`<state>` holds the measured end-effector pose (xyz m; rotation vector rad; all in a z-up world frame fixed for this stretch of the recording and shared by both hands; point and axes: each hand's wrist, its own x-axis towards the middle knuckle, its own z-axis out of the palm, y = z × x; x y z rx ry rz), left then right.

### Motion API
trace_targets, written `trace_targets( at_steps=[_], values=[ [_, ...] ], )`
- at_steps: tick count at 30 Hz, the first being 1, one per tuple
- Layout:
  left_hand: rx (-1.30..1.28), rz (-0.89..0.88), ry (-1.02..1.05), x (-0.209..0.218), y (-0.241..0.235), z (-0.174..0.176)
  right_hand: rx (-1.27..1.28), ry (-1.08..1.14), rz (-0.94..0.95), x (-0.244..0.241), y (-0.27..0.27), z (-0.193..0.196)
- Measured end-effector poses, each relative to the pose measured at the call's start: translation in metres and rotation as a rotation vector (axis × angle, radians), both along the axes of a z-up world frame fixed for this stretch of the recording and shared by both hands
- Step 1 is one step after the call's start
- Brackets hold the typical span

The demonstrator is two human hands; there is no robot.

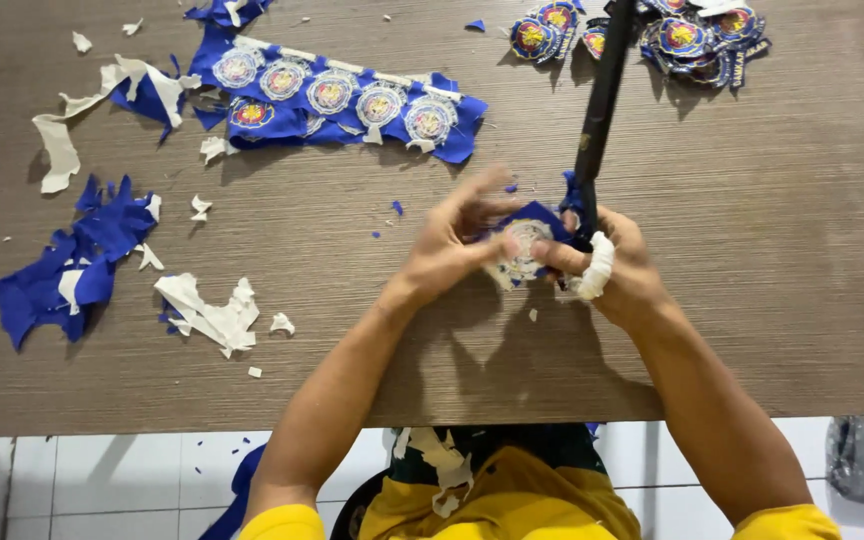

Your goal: The person uses shears to trim the edges of a blue fabric patch with a printed emblem. They rotate the patch to cut around its perimeter, then set the trimmed piece aside and clear debris from the table before picking up another patch to continue cutting.

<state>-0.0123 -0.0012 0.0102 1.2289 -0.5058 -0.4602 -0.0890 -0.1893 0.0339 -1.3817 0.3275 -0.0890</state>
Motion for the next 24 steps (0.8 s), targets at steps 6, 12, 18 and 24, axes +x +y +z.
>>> trace_targets(
  at_steps=[6,12,18,24],
  values=[
    [0.045,0.115,0.201,-0.010,-0.013,-0.010,-0.088,-0.128,-0.080,0.005,-0.024,-0.020],
    [-0.020,0.282,0.265,-0.002,-0.012,-0.021,-0.067,-0.246,-0.290,0.007,-0.044,-0.029],
    [-0.199,0.337,0.417,-0.008,-0.017,-0.008,0.138,-0.317,0.110,-0.029,-0.055,-0.018],
    [-0.130,0.372,0.286,-0.003,-0.006,-0.018,0.183,0.001,0.419,-0.091,-0.065,-0.022]
  ],
)
